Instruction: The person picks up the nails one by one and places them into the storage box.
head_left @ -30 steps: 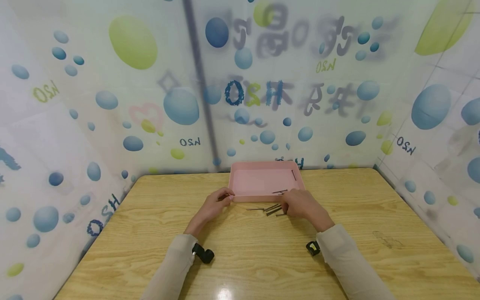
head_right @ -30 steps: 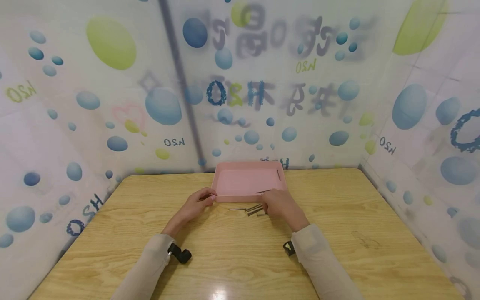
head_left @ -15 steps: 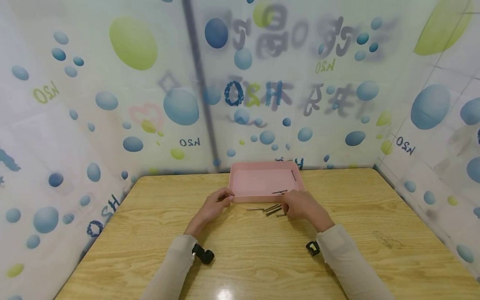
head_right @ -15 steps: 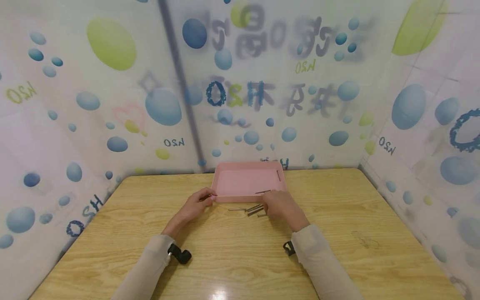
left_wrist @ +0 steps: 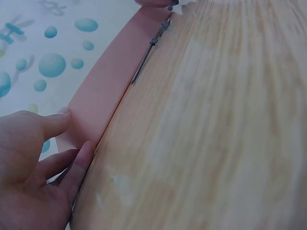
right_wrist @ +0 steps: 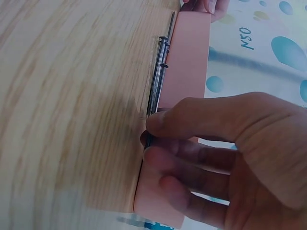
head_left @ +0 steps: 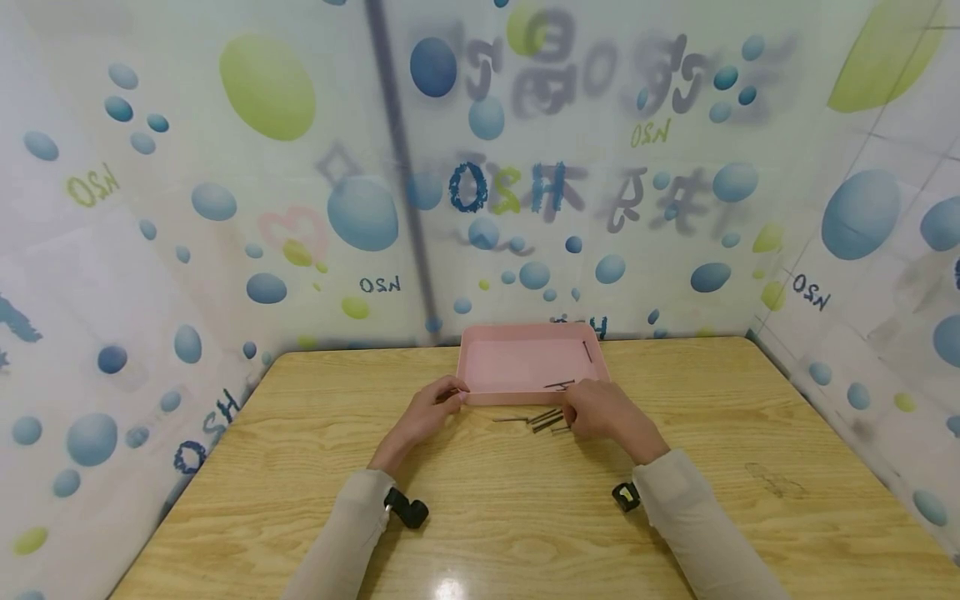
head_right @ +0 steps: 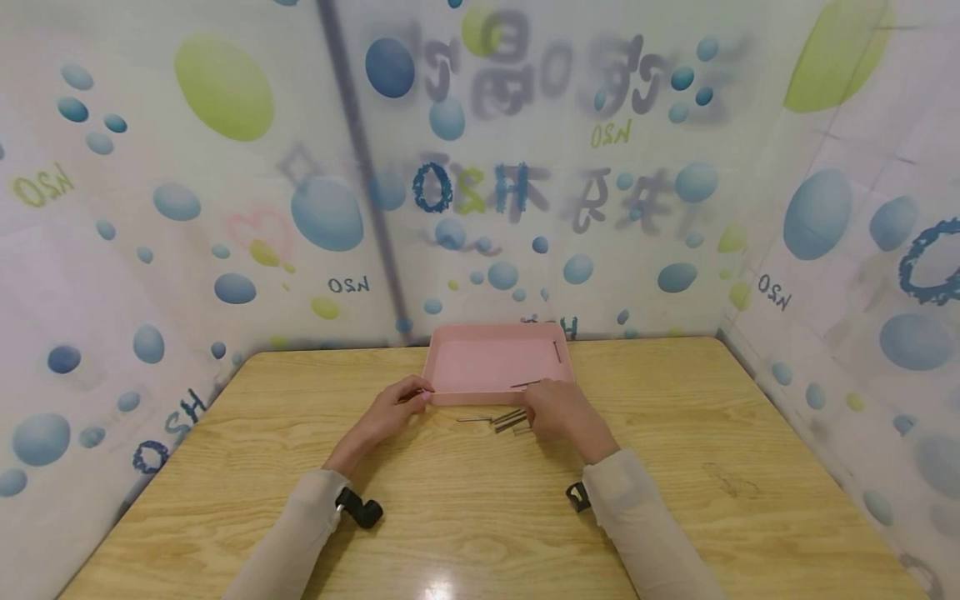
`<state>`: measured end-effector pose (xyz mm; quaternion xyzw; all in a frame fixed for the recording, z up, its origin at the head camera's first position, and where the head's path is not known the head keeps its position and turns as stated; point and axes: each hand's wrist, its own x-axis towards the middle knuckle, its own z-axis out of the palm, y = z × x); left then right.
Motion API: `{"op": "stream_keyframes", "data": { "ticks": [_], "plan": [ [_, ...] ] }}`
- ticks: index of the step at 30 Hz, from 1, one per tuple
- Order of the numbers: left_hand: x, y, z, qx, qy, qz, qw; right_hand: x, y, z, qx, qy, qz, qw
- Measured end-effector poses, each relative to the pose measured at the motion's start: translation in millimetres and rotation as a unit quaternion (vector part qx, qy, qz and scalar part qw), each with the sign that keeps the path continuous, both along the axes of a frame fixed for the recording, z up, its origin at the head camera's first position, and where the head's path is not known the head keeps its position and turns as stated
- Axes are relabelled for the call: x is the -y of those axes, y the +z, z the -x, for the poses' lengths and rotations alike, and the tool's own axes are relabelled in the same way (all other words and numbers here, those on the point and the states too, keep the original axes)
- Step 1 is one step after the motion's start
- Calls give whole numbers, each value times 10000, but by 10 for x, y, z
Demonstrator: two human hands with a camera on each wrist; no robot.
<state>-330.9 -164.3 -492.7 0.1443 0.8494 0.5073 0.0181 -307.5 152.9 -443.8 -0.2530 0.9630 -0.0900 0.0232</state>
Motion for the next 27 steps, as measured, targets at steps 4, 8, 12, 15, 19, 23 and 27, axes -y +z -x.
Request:
{"op": "stream_keyframes", "data": {
  "ticks": [4,8,12,15,19,23,27],
  "plan": [
    [0,2,4,12,34,25,10000,-7,12,-9,-42,-9,65,10000],
    [8,3,18,36,6,90,10000,-15,24,-12,-83,21,102,9999],
    [12,10,19,69,-20,133,9999,-23,28,-2,-156,53,37,9999],
    [15,12,21,92,-17,168,9998,-24,37,2,-142,26,47,9999],
    [18,15,17,126,-24,176,9998,-21,54,0,-96,-27,136,9999],
    [18,14,15,129,-30,174,9998,-24,52,13,-139,-66,146,9998],
    [15,10,16,101,-23,161,9998,-35,47,28,-251,-69,156,9995]
  ]
}}
